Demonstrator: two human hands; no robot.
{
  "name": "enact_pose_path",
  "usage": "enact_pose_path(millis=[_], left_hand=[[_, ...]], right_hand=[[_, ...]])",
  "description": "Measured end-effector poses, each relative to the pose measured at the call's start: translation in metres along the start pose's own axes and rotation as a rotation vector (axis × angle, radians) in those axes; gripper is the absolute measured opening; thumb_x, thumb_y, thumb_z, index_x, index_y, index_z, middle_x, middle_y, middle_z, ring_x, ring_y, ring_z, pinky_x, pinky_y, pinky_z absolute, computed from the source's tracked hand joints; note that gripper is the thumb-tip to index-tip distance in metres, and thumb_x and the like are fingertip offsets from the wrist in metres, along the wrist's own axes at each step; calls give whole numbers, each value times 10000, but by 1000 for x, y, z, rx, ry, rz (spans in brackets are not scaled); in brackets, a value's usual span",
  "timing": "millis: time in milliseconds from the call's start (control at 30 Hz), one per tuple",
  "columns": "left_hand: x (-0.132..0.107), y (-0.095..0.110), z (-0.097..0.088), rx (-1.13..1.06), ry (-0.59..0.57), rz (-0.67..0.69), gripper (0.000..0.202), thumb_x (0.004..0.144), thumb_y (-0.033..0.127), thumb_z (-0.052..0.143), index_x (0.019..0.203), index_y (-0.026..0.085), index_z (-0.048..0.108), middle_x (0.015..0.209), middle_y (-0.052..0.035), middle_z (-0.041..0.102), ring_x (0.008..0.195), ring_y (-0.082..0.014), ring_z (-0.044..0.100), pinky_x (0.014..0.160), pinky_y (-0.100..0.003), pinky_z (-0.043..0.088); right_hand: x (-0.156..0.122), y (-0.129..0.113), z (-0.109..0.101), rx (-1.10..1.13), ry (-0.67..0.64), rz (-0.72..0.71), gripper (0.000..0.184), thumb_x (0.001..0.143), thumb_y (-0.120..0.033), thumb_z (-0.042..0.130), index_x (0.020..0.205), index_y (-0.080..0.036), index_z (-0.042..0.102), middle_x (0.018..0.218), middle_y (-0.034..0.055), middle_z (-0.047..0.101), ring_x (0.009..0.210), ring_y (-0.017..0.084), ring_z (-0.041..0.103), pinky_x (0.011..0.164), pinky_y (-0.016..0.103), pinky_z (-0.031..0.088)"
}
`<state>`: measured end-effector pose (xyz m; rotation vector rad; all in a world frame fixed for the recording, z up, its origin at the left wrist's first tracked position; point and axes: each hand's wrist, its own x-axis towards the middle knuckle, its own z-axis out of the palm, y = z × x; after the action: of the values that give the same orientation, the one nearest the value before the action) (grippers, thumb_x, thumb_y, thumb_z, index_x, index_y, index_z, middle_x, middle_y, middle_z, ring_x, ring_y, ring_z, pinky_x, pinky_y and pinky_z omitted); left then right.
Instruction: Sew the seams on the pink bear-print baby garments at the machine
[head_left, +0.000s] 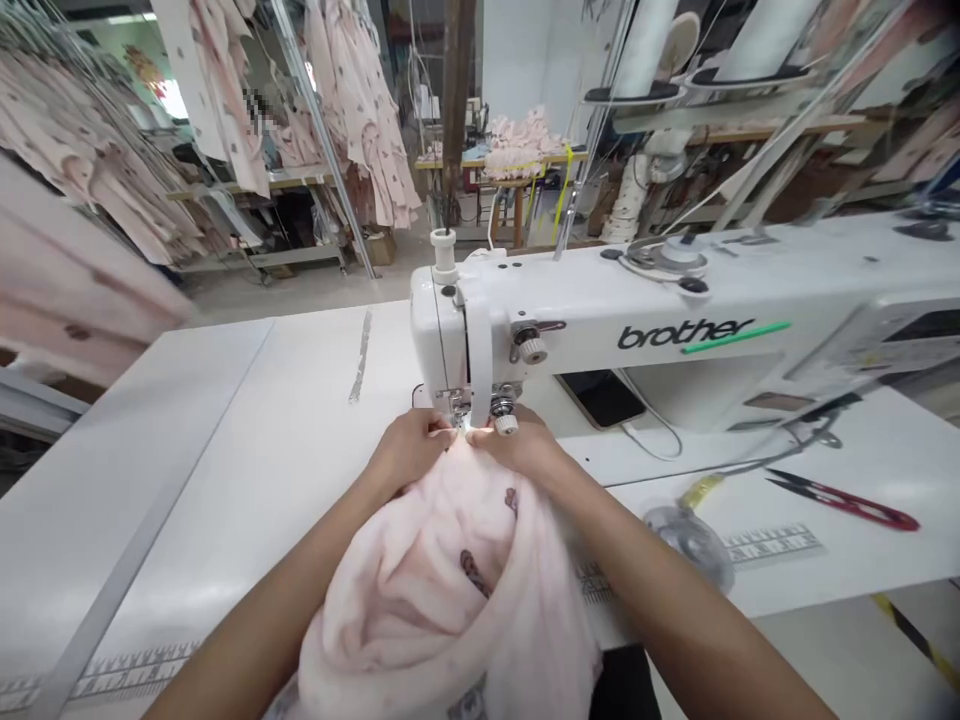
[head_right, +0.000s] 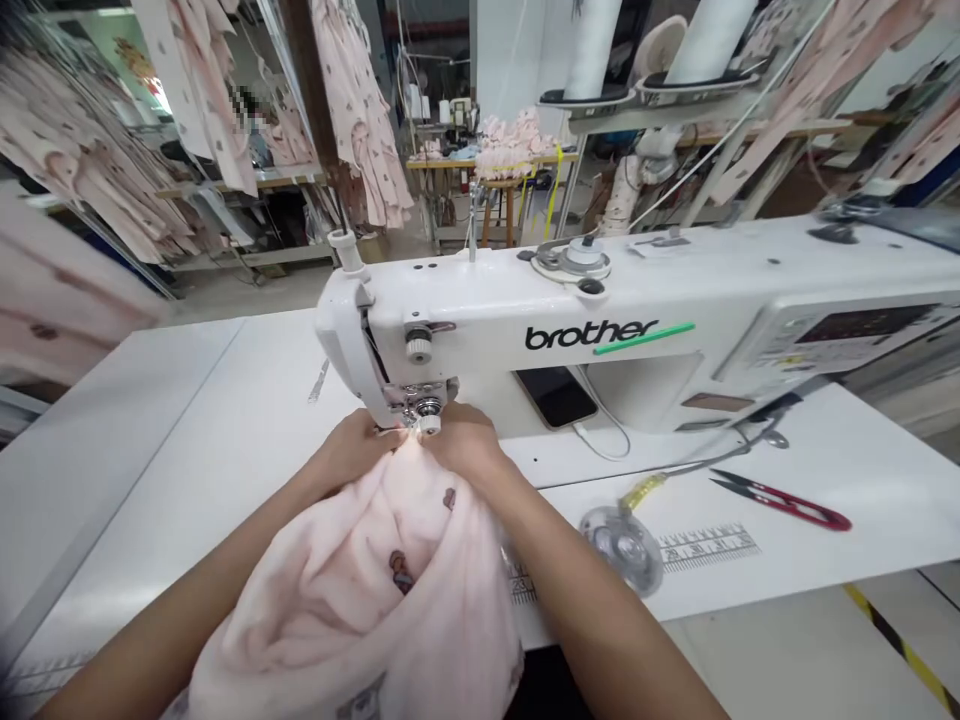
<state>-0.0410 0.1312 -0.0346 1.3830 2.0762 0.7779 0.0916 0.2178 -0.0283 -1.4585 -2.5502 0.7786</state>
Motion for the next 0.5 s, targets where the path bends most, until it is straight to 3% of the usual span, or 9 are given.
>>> enact_pose_path(millis=[300, 500], left_hand=[[-3, 5, 4, 55, 78, -20, 196, 739, 266, 413, 781, 182, 585, 862, -58, 647, 802, -202, 568, 670, -270, 382], [-1, -1, 6, 32, 110, 34, 146, 749, 250, 421, 761, 180, 549, 854, -50, 641, 782, -193, 566, 649, -263, 378]], right_hand=[[2, 3, 0, 5, 18, -8, 98, 691, -278, 581, 679, -186, 610, 677, 42, 626, 589, 189, 563, 519, 261, 366], [-3, 3, -2, 13, 46, -80, 95, 726, -259, 567, 699, -186, 621, 710, 46, 634, 621, 188, 561, 511, 250, 342]])
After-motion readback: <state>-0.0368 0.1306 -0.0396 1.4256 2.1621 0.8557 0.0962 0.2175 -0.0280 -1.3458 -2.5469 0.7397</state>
